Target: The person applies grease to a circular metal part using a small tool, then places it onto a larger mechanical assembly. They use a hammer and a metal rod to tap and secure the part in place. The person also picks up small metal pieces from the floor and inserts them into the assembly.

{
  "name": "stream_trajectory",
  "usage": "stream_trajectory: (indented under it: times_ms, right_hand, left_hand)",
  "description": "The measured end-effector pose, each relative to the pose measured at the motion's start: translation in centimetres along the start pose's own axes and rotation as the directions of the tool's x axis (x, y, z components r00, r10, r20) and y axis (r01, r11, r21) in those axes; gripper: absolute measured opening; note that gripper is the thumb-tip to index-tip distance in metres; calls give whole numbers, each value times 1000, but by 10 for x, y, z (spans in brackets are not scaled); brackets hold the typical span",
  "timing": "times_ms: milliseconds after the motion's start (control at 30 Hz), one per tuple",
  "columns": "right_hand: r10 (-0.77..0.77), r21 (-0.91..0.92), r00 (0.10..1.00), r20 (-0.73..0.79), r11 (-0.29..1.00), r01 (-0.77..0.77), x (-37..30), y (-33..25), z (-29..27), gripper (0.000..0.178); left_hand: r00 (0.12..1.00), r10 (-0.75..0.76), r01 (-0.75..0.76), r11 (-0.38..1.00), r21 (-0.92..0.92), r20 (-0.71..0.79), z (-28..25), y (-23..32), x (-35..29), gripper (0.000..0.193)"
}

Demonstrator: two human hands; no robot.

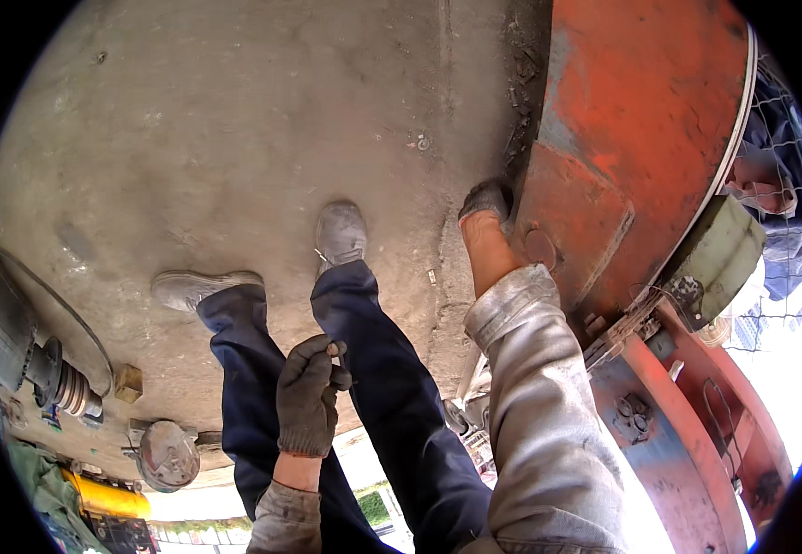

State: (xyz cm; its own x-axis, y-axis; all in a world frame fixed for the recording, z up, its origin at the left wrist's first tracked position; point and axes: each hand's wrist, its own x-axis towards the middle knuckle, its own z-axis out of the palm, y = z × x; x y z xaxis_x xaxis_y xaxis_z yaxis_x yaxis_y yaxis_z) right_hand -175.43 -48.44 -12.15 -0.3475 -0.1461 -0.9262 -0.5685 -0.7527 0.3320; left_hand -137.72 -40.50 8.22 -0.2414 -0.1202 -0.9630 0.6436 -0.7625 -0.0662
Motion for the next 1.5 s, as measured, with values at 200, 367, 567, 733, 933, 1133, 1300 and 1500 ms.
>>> stream_trajectory:
  times_ms: [200, 367, 567, 733, 933, 1133, 1300, 1500]
  right_hand:
    - [-83, -75, 997, 6, 994, 83, 25, 11, -14, 38]
    - [3, -125, 1000, 6, 992, -2, 96, 4, 73, 39]
    - [26, -107, 996, 86, 994, -17, 77, -23, 29, 49]
    - [37, -94, 989, 142, 995, -23, 82, -10, 50, 45]
    - [114, -166, 991, 74, 981, -100, 94, -7, 85, 37]
    - [142, -210, 984, 104, 970, -118, 55, -14, 37, 49]
    - [221, -220, 974, -48, 949, -226, 56, -11, 53, 40]
    - [67, -89, 997, 31, 994, -64, 48, 6, 50, 35]
  left_hand:
    - [999, -13, 12, 1000, -14, -40, -1, 1, -8, 21]
    - [1000, -14, 14, 998, -54, 2, 2, 4, -10, 21]
    - [999, 17, -20, 997, -75, -46, -2, 5, -10, 21]
    - [1000, 6, -7, 996, -91, -14, 2, 8, -11, 21]
    - [1000, 17, -17, 995, -94, 4, 3, 8, -10, 22]
    - [999, 31, -35, 994, -104, -33, 7, 6, -7, 20]
    - [999, 33, -33, 991, -126, -1, 9, 4, -2, 18]
    - [1000, 11, -12, 992, -126, -11, 8, 4, 0, 19]
